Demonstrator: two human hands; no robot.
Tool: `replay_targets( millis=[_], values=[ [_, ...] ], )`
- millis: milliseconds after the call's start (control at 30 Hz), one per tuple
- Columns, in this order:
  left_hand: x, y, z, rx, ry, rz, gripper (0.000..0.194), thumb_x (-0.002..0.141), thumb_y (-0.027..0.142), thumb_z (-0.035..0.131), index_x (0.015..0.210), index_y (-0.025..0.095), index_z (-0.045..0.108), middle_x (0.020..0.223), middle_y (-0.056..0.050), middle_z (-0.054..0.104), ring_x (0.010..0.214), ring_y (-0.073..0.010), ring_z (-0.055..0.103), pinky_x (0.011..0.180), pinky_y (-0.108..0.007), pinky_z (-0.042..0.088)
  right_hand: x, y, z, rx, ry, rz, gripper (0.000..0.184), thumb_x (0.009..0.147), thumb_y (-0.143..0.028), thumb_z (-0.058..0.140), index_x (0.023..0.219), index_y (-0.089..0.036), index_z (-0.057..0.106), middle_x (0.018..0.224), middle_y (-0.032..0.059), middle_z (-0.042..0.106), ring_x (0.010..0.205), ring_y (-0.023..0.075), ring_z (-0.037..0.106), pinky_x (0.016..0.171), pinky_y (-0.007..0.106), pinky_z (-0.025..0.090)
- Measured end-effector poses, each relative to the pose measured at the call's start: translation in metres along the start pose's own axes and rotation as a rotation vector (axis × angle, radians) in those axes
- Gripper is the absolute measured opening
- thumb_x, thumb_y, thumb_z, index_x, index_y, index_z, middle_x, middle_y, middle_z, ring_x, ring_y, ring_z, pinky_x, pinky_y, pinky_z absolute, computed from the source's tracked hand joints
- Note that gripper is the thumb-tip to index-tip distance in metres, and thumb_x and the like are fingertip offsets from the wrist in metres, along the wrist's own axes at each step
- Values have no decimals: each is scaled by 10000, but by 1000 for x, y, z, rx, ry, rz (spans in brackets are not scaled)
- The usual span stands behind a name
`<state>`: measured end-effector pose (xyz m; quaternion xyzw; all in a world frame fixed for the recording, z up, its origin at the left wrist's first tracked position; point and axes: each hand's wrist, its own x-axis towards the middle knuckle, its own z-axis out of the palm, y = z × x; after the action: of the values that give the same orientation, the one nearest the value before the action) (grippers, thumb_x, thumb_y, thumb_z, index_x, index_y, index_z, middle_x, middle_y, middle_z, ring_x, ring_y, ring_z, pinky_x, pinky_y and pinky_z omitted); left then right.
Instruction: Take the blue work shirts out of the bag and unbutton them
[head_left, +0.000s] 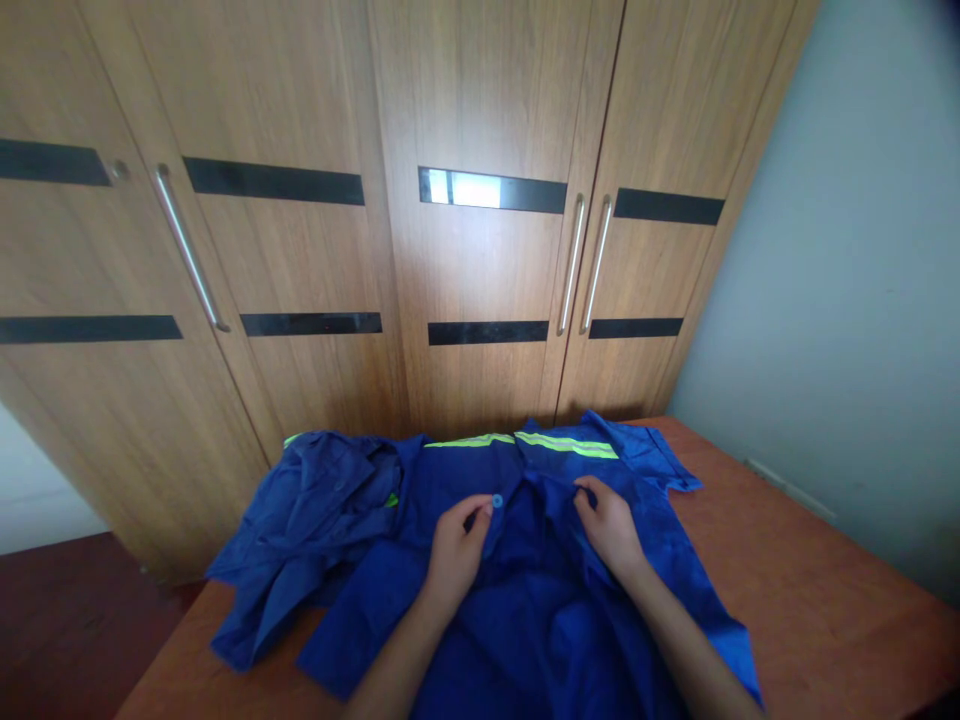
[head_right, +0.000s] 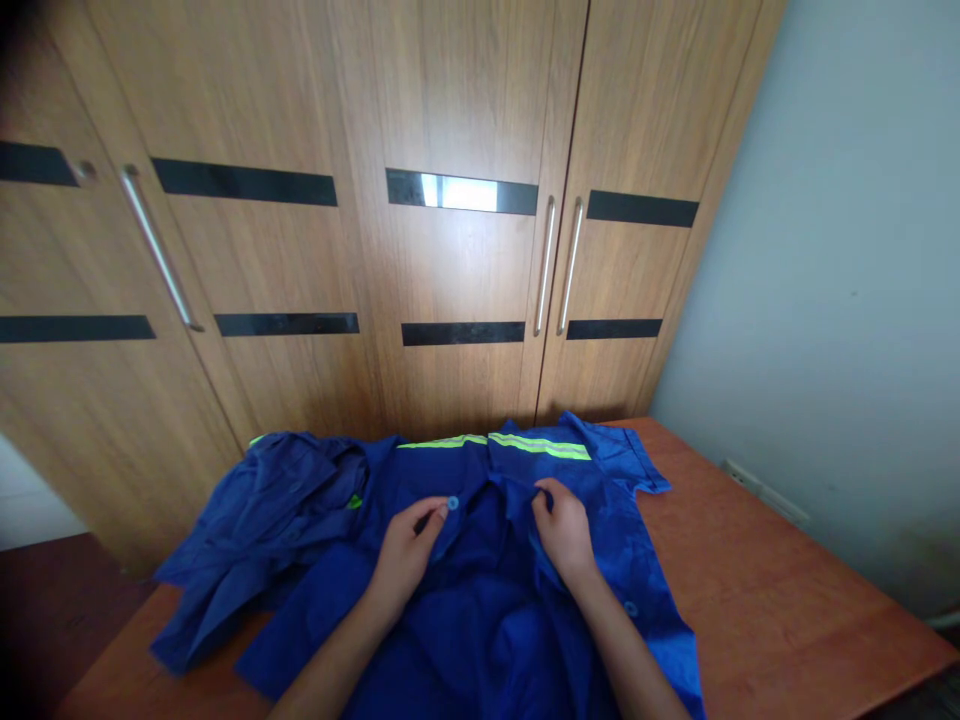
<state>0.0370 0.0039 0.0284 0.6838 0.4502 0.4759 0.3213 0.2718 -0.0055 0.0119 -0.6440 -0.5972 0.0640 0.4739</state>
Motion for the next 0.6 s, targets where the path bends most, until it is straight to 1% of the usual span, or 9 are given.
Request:
replay_targets(
  millis=[100, 167, 267, 400, 500, 567, 600],
  values=[
    [10, 9, -13, -70, 61, -25, 323, 877, 384, 509, 980, 164, 722, 1000, -77, 746, 919, -223, 681, 855, -349, 524, 27, 6, -11, 3, 71, 9, 287, 806, -281, 421, 890, -173, 674, 866, 81, 721, 802, 239, 671, 779, 364, 516],
    [14, 19, -19, -141, 101, -31, 306, 854, 398, 557, 973, 173, 728, 1000, -66, 747, 930, -226, 679, 873, -352, 518, 46, -1, -16, 5, 113, -23, 292, 809, -286, 415, 884, -164, 670, 891, 96, 718, 844, 243, 664, 816, 374, 503],
    [19, 35, -27, -233, 170, -12, 284, 824, 402, 612, 966, 188, 734, 1006, -53, 744, 958, -227, 668, 919, -365, 495, 76, -25, -22, 12, 184, -100, 294, 835, -286, 410, 906, -155, 663, 936, 116, 706, 905, 242, 645, 869, 375, 474],
    [34, 60, -33, -379, 282, 40, 301, 825, 394, 626, 1019, 179, 712, 1031, -61, 729, 991, -218, 650, 951, -375, 469, 113, -67, -32, 43, 261, -211, 285, 879, -274, 396, 938, -158, 649, 978, 114, 681, 966, 225, 611, 914, 364, 440],
    [50, 84, -37, -419, 352, 145, 276, 840, 378, 614, 1001, 173, 706, 1010, -55, 718, 967, -199, 643, 929, -352, 474, 134, -97, -42, 141, 344, -321, 255, 893, -261, 398, 923, -179, 637, 952, 83, 664, 962, 208, 594, 910, 359, 434],
    [54, 99, -40, -369, 361, 238, 248, 856, 361, 593, 978, 175, 704, 991, -51, 701, 940, -188, 632, 902, -331, 478, 138, -111, -50, 274, 393, -370, 230, 887, -256, 410, 909, -183, 627, 914, 61, 647, 908, 194, 588, 863, 344, 446],
    [52, 104, -41, -325, 356, 283, 232, 864, 350, 581, 961, 178, 702, 977, -48, 690, 928, -184, 624, 888, -323, 477, 135, -115, -54, 348, 400, -369, 212, 878, -257, 422, 898, -184, 620, 888, 47, 636, 863, 183, 583, 822, 326, 453]
  ],
)
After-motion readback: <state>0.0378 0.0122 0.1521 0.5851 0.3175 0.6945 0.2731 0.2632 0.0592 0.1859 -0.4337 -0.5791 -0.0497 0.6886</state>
